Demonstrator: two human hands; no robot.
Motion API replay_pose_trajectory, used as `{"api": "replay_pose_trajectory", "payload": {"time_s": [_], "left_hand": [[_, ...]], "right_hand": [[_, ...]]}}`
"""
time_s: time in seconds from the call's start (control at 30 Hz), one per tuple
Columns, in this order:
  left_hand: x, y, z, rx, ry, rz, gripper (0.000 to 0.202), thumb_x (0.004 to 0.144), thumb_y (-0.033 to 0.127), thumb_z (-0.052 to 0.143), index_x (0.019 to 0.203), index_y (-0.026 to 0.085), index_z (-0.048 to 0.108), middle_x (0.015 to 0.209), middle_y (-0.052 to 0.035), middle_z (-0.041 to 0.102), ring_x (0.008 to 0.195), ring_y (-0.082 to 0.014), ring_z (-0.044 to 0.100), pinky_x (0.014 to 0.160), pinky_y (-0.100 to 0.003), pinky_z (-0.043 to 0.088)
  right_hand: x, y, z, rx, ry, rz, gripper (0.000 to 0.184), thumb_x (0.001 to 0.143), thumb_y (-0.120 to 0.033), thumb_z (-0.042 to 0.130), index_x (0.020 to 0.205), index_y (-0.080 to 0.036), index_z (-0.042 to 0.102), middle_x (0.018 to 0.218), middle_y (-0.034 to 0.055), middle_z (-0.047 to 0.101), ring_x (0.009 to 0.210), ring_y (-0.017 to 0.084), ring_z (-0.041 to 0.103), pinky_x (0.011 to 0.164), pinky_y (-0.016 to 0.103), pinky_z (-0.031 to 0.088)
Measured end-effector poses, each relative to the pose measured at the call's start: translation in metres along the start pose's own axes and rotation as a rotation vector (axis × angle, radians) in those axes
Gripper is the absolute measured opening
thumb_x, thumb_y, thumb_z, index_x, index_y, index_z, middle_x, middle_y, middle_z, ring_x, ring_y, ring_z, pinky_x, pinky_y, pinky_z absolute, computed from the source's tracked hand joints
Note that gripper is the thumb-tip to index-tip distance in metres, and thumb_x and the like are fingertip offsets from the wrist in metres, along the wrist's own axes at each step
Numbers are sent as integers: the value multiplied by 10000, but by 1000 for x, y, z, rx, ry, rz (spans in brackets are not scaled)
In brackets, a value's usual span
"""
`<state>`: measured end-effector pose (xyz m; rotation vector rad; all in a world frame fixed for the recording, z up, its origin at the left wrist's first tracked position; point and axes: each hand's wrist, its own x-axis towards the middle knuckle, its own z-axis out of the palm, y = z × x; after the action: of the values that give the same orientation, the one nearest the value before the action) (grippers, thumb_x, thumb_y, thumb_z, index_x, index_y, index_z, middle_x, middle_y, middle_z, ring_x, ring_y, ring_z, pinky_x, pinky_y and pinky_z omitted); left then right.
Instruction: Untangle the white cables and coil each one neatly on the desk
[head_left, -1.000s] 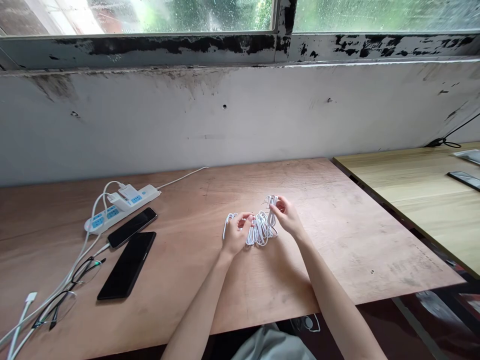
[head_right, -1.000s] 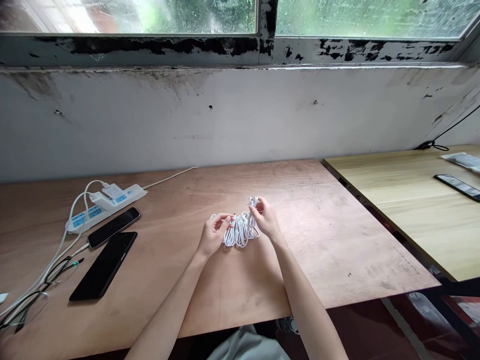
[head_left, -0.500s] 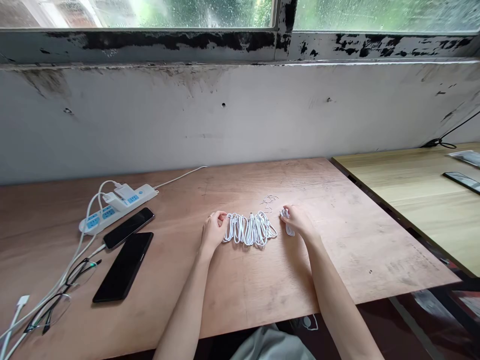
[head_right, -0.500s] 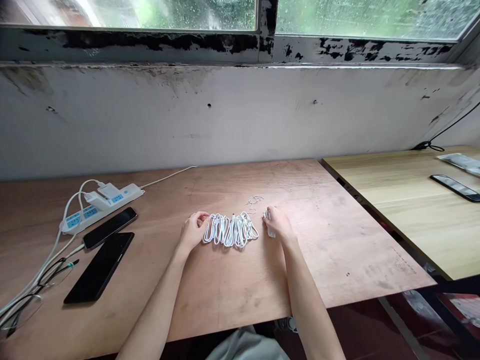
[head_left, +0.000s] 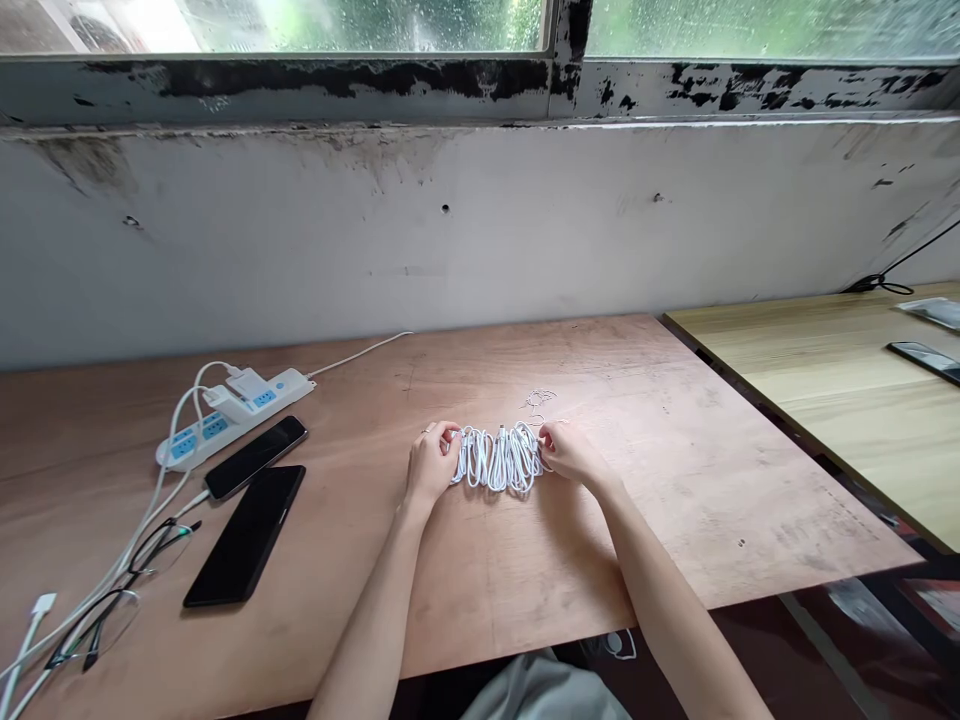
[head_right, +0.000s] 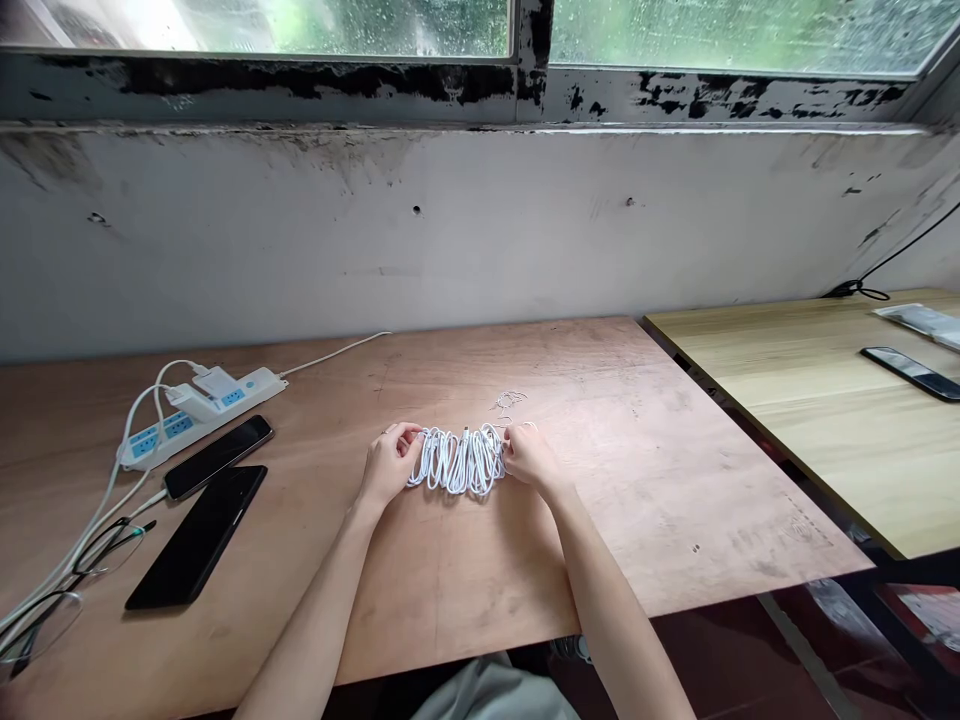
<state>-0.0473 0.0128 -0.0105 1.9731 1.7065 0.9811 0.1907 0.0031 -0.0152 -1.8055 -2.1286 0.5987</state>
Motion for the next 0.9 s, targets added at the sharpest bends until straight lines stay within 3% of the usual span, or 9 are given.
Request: {"api": "replay_pose_trajectory", "payload": {"time_s": [0.23, 0.43, 0.53, 0.73, 0.9], "left_hand": [[-2, 3, 1, -29, -8, 1, 170, 791, 274, 476, 816, 195, 624, 685, 1, 574, 532, -97, 486, 572, -226, 384], [-2, 3, 2, -11, -9, 16, 182, 802, 288, 466, 817, 191, 619, 699, -11, 589, 563, -107, 499, 586, -232, 392], [-2, 4, 2, -12, -13, 17, 182, 806, 288, 463, 826, 193, 618, 699, -8, 584, 565, -107, 500, 586, -228, 392], [-3, 6, 3, -22, -14, 18, 166, 801, 279, 479, 815, 196, 623, 705, -7, 594, 564, -110, 508, 584, -227, 386], [-3, 6, 3, -26, -17, 11, 163, 799, 274, 485, 824, 197, 626, 704, -4, 591, 575, -113, 512, 590, -228, 385]], "right_hand": [[-6, -5, -5, -206, -8, 73, 168, 790, -177, 449, 867, -146, 596, 933, 127, 626, 761, 191, 566, 582, 265, 293], [-7, -13, -7, -250, -23, 28, 129, 791, -255, 507, 762, -163, 593, 887, 108, 638, 787, 206, 582, 720, 307, 325], [-7, -19, -3, -255, -17, 14, 176, 807, -310, 507, 768, -156, 582, 893, 132, 641, 791, 220, 586, 680, 298, 327], [-6, -27, 9, -246, -4, 59, 128, 772, -179, 470, 856, -125, 550, 888, 163, 635, 819, 253, 592, 601, 286, 313], [-4, -25, 14, -149, -15, 120, 129, 751, -170, 443, 856, -130, 505, 889, 158, 622, 830, 248, 583, 614, 276, 327]]}}
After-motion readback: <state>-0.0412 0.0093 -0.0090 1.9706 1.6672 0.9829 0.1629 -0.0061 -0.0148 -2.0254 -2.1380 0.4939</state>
